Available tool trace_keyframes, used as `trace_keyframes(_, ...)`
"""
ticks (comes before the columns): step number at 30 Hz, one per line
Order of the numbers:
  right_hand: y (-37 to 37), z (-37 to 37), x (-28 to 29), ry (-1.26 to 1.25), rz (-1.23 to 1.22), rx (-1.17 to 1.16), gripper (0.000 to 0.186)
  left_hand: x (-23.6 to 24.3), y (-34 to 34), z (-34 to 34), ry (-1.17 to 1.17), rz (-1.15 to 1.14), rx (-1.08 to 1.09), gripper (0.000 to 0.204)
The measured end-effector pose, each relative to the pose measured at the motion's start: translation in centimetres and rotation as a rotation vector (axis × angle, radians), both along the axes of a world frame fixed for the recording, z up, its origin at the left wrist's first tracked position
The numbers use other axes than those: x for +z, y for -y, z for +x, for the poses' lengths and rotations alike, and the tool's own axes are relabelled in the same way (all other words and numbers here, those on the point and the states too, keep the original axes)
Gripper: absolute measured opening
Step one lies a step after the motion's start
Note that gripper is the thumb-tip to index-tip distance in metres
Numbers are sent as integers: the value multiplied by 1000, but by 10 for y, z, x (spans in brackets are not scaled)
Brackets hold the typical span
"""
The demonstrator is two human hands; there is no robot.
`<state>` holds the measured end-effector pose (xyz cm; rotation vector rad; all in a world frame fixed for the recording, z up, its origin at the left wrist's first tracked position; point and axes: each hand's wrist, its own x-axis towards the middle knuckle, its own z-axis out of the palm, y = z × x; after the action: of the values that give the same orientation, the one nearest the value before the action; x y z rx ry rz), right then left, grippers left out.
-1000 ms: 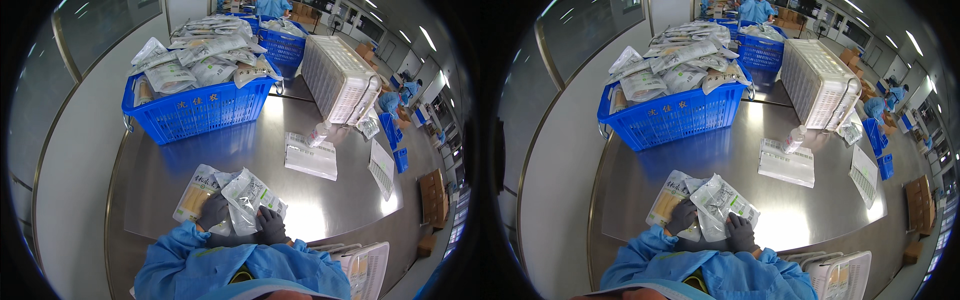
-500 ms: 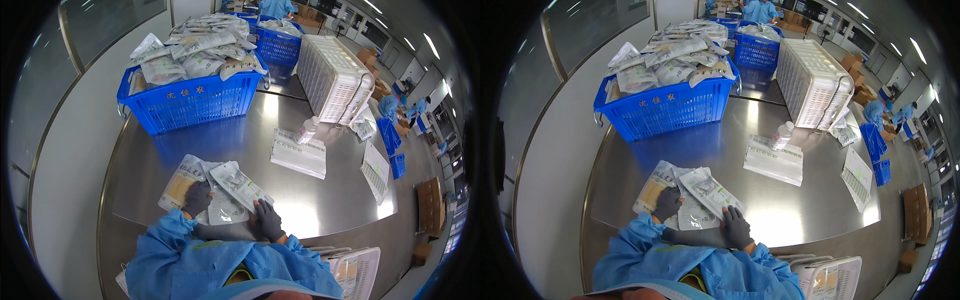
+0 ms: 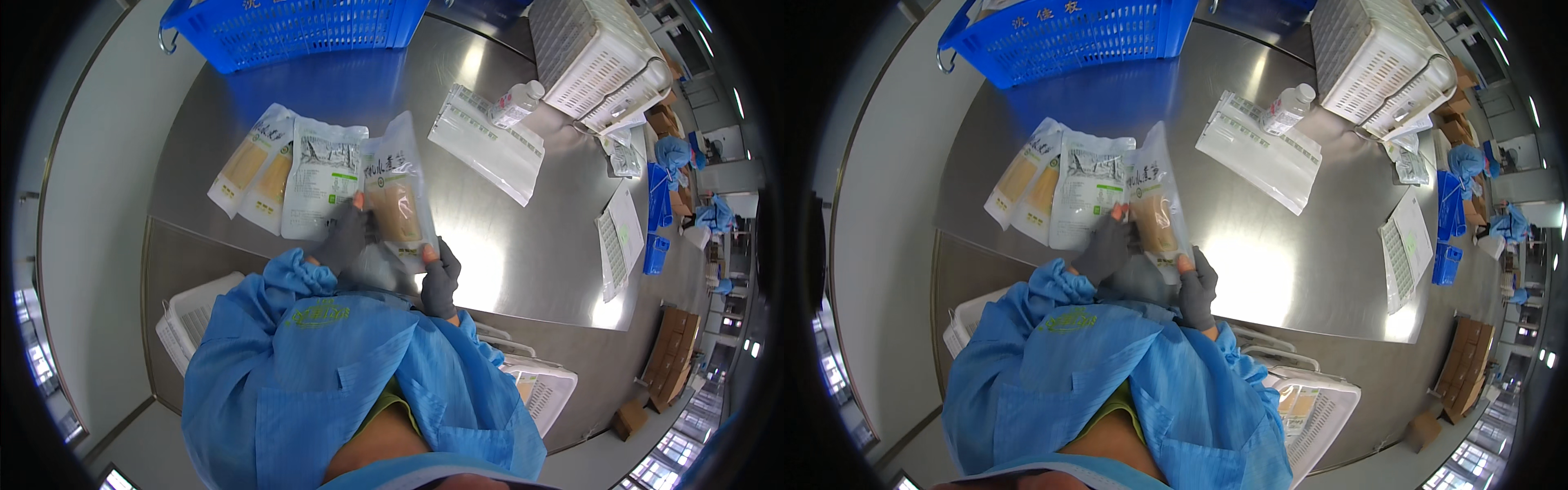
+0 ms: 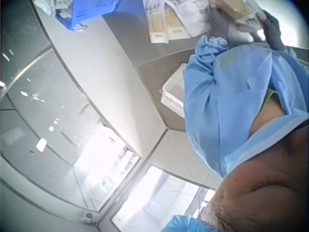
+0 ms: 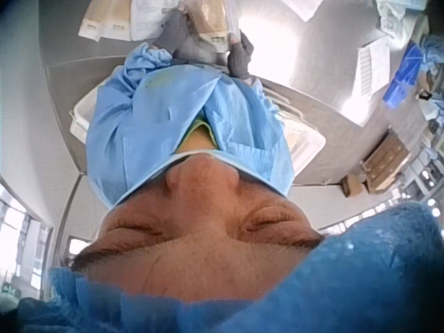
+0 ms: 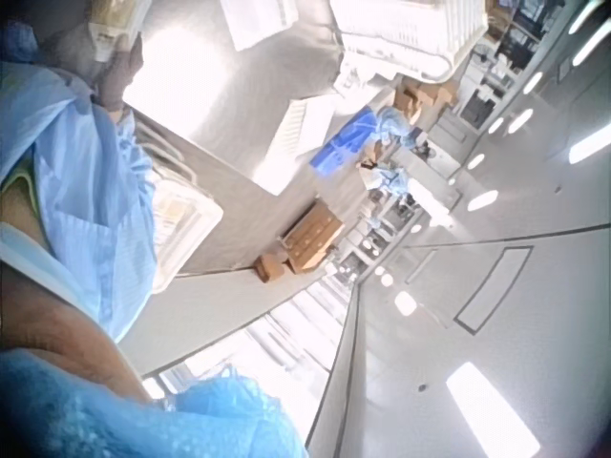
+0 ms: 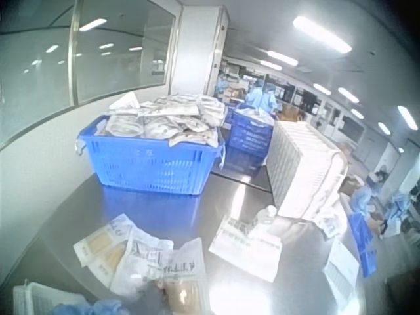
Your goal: The person takes food pouches from a blue crate, arranges them on a metal surface, peels labels from a sheet, and sticks one onto each pouch before moving the finished items to a white basket.
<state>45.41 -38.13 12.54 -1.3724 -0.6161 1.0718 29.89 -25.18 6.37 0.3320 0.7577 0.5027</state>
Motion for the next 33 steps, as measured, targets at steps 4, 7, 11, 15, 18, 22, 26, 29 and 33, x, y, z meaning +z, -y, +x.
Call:
trace_keyframes(4, 21, 26, -18, -371, 65, 13, 58, 35, 5, 21, 130, 133, 170, 45)
trace_keyframes(7, 37, 35, -12, -111, 60, 122, 51, 24, 7, 27, 143, 271, 184, 50)
trace_keyframes(11, 18, 19, 35, 756, 549, 478, 54, 23, -7, 50, 856, 212, -20, 85)
trace_keyframes(15, 12, -4, 46, 828, 448, 729, 41, 17, -25, 75, 1092, 254, -123, 101)
trace_keyframes(18, 14, -9, 33, 737, 481, 691, 42, 18, -39, 84, 1225, 289, -300, 100)
trace_keyframes(22, 13, -19, 19, 649, 440, 554, 56, 16, -38, 81, 1156, 182, -307, 97)
trace_keyframes(26, 16, -31, 22, 569, 174, 345, 95, 13, -38, 58, 434, 289, -250, 74)
trace_keyframes(29, 23, -40, -9, 257, -111, 131, 89, -16, -20, 58, -404, 380, -27, 54)
trace_keyframes(33, 21, 6, -9, -442, -157, -164, 53, 16, -4, 27, -566, 853, -201, 41)
